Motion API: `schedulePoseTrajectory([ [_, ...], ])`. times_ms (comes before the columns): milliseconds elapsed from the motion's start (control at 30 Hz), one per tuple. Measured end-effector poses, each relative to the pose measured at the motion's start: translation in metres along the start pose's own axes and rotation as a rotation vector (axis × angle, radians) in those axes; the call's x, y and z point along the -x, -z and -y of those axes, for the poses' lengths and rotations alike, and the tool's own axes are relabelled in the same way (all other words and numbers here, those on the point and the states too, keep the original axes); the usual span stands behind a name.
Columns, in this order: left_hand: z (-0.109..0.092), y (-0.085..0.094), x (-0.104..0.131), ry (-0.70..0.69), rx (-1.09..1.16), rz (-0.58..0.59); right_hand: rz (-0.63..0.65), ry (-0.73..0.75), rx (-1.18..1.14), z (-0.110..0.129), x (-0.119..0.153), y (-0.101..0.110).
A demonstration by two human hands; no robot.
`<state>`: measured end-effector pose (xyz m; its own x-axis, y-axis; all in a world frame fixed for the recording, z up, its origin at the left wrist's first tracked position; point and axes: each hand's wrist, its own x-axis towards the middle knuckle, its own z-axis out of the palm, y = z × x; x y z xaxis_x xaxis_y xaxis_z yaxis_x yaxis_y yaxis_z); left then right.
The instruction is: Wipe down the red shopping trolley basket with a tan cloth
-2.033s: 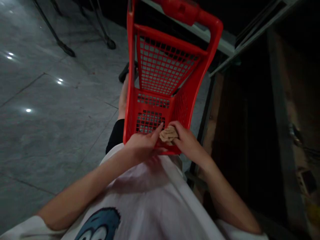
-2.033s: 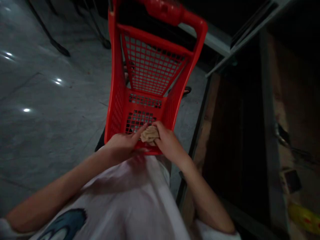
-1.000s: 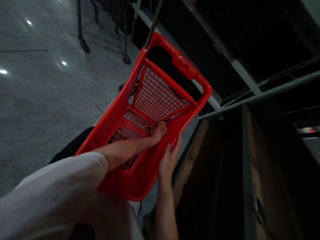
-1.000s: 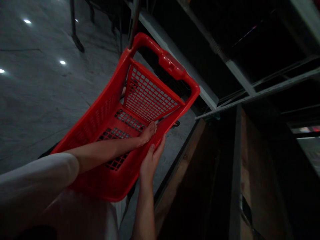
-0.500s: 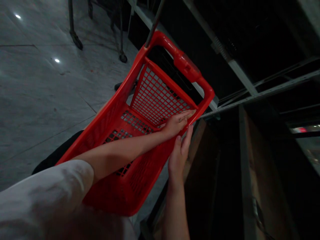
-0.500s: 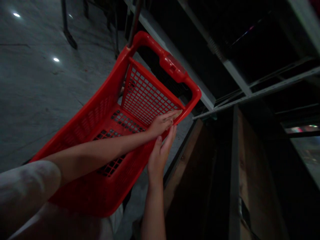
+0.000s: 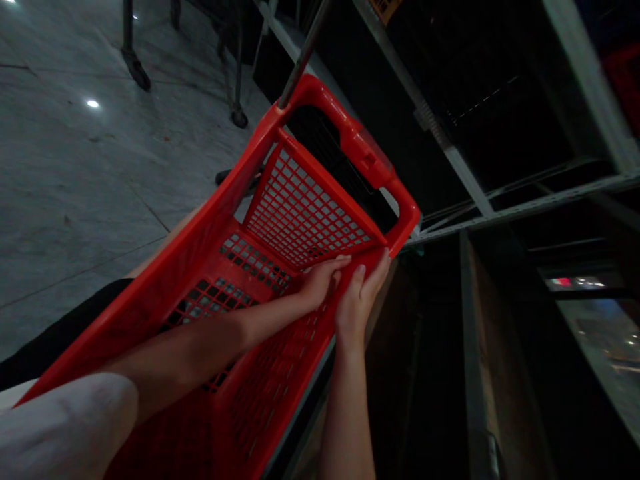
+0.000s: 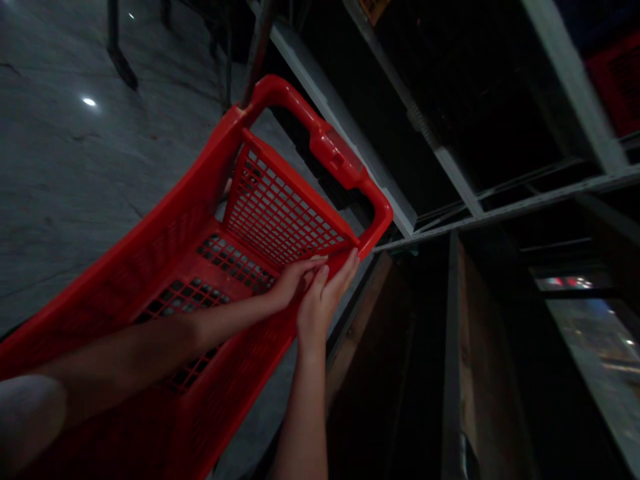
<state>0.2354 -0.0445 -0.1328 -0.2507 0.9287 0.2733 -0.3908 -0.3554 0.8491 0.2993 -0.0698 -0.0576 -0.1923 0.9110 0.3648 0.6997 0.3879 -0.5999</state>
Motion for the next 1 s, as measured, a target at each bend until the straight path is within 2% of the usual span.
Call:
schedulePoseTrajectory([
  [100, -0.018, -0.011, -0.029, -0.155, -0.043, 0.08, -0.018, -0.014, -0.049, 0.0, -0.001, -0.001],
  [200, -0.014, -0.008, -0.036, -0.289, -0.126, 0.188, -0.04, -0.029, -0.08, -0.001, 0.0, -0.003],
  [300, 0.017, 0.013, -0.015, -0.235, -0.158, 0.214, -0.053, -0.025, -0.092, -0.001, 0.0, -0.003],
  [433, 0.067, 0.052, 0.032, -0.065, -0.179, 0.108, -0.04, 0.006, -0.047, -0.001, 0.0, -0.002],
  [533, 0.082, 0.065, 0.048, 0.067, -0.165, 0.015, -0.023, 0.008, -0.037, 0.001, 0.001, -0.002],
  [600, 0.075, 0.056, 0.046, 0.083, -0.162, -0.004, -0.013, -0.006, -0.082, 0.003, 0.002, -0.003],
  [667, 0.055, 0.036, 0.035, 0.031, -0.172, 0.014, -0.017, -0.02, -0.139, 0.004, 0.003, -0.003],
  [767, 0.016, 0.003, 0.015, -0.113, -0.186, 0.112, -0.064, -0.01, -0.159, 0.0, 0.002, -0.005],
  [833, 0.001, -0.007, 0.007, -0.169, -0.202, 0.174, -0.114, 0.021, -0.146, -0.007, 0.0, -0.005],
  [900, 0.003, 0.001, 0.008, -0.157, -0.212, 0.185, -0.137, 0.049, -0.151, -0.015, -0.002, -0.006],
  [1000, 0.036, 0.034, 0.029, -0.043, -0.148, 0.122, -0.13, 0.071, -0.153, -0.022, -0.004, -0.006],
])
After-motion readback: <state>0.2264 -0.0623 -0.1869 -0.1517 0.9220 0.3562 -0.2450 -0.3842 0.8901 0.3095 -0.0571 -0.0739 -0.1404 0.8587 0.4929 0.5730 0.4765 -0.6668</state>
